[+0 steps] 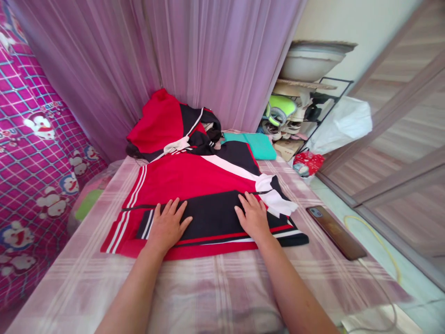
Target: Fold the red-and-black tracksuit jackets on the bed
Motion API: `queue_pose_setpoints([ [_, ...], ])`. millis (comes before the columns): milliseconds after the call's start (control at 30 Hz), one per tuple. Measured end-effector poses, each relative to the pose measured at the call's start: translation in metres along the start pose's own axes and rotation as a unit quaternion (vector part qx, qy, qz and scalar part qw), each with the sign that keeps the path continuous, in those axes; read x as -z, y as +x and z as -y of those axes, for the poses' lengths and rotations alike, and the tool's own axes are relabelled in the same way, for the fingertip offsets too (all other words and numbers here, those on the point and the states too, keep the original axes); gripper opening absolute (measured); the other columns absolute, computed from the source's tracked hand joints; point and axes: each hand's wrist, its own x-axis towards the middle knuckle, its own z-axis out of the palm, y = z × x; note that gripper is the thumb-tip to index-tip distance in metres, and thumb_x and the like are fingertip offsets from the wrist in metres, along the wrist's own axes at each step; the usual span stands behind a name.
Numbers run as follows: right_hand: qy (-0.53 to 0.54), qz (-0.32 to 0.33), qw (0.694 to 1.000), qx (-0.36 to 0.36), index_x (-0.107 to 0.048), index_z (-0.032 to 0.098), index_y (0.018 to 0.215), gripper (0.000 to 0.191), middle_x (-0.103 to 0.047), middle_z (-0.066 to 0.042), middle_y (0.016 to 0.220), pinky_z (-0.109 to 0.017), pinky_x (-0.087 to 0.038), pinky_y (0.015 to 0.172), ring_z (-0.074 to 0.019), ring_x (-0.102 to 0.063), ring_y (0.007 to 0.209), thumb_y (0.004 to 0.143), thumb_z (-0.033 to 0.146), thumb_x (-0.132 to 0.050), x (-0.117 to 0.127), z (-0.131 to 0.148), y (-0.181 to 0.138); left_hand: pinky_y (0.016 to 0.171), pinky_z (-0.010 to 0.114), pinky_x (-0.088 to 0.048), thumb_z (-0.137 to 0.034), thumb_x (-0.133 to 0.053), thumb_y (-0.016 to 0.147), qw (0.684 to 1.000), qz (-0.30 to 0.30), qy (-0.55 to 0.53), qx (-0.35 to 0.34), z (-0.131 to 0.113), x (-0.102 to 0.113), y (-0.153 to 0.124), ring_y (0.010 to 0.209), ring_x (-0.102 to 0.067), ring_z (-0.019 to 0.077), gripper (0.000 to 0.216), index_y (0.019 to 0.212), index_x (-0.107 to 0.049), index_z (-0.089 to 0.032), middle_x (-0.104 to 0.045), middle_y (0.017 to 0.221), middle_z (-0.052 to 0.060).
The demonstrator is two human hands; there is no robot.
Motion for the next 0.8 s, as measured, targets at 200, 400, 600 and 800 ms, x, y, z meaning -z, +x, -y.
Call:
queue_pose_setpoints([
  [200, 0.004, 0.097, 0.991, 0.092, -0.048, 0.028, 0.146, 0.051, -0.037, -0.009, 0.158, -0.053, -0.021, 0.118, -0.0262, -0.029, 0.147, 0.099, 0.047, -0.039, 0.006, 0.018, -0.002, 0.115, 0.061, -0.023, -0.048, -0.043, 0.096, 1.0, -0.003, 0.005, -0.006, 0.0, -0.001, 0.0, 0.141, -0.04, 0.0335, 0.056, 0.145, -0.048, -0.021, -0.044, 0.153, 0.014],
  [400, -0.01, 0.09, 0.996, -0.001, -0.046, 0.027, 0.147, 0.05, -0.036, -0.009, 0.159, -0.052, -0.022, 0.117, -0.0271, -0.03, 0.146, 0.101, 0.043, -0.036, 0.007, 0.0, 0.006, 0.115, 0.061, -0.024, -0.047, -0.044, 0.096, 1.0, -0.003, 0.009, -0.006, 0.0, 0.0, 0.0, 0.141, -0.039, 0.0339, 0.056, 0.145, -0.048, -0.02, -0.043, 0.153, 0.015],
  [600, 0.017, 0.037, 0.999, 0.023, -0.062, 0.025, 0.132, 0.042, -0.051, -0.01, 0.148, -0.05, -0.03, 0.114, -0.0269, -0.044, 0.137, 0.097, 0.04, -0.044, 0.019, -0.011, 0.028, 0.115, 0.061, -0.026, -0.048, -0.043, 0.095, 1.0, -0.009, 0.008, -0.009, 0.003, -0.003, 0.0, 0.141, -0.041, 0.0346, 0.056, 0.144, -0.05, -0.022, -0.044, 0.152, 0.015],
  [800, 0.134, -0.055, 0.989, -0.005, -0.068, 0.025, 0.125, 0.039, -0.058, -0.008, 0.141, -0.04, -0.044, 0.106, -0.0236, -0.059, 0.121, 0.092, 0.037, -0.049, 0.022, -0.043, 0.096, 0.114, 0.061, -0.028, -0.049, -0.046, 0.094, 1.0, -0.022, -0.006, -0.011, 0.007, -0.01, -0.001, 0.14, -0.042, 0.034, 0.055, 0.143, -0.051, -0.026, -0.045, 0.152, 0.013],
])
